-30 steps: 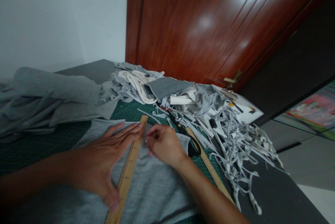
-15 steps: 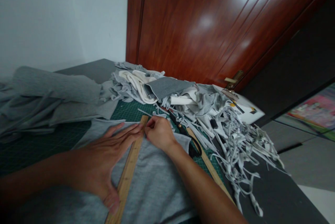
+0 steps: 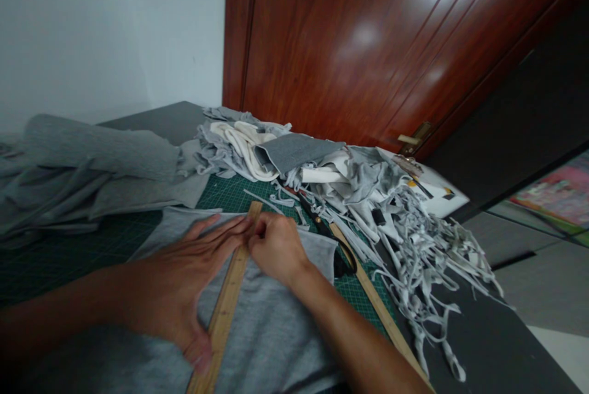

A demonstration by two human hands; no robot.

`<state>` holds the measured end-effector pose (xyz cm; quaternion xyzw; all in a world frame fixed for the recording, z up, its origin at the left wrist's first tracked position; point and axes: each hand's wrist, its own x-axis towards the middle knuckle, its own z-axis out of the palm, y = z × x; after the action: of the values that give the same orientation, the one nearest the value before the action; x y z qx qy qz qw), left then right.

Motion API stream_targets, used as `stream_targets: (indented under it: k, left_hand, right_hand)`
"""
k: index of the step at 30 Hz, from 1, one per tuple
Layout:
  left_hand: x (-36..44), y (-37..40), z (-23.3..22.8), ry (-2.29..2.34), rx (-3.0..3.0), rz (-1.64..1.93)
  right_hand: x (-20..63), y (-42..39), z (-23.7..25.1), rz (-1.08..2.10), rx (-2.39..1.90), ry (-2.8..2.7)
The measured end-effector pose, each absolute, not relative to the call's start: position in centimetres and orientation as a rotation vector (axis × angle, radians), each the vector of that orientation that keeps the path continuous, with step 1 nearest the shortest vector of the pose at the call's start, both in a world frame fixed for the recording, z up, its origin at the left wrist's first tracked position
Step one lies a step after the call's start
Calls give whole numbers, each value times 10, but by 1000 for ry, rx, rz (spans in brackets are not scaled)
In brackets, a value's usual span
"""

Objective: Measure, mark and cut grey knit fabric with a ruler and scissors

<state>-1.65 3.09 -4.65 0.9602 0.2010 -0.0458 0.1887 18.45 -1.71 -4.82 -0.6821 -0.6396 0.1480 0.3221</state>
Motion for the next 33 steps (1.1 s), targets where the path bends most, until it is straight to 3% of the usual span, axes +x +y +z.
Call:
stream_targets:
  k: [25,33]
  left_hand:
    - [-19,27,-47,538,2717,-44]
    - [-17,27,-49,534,2735,-18]
  right_hand:
    - [144,-107,-58,665,-1687,-1558]
    - [135,-149,-84,660,-1675,-1564]
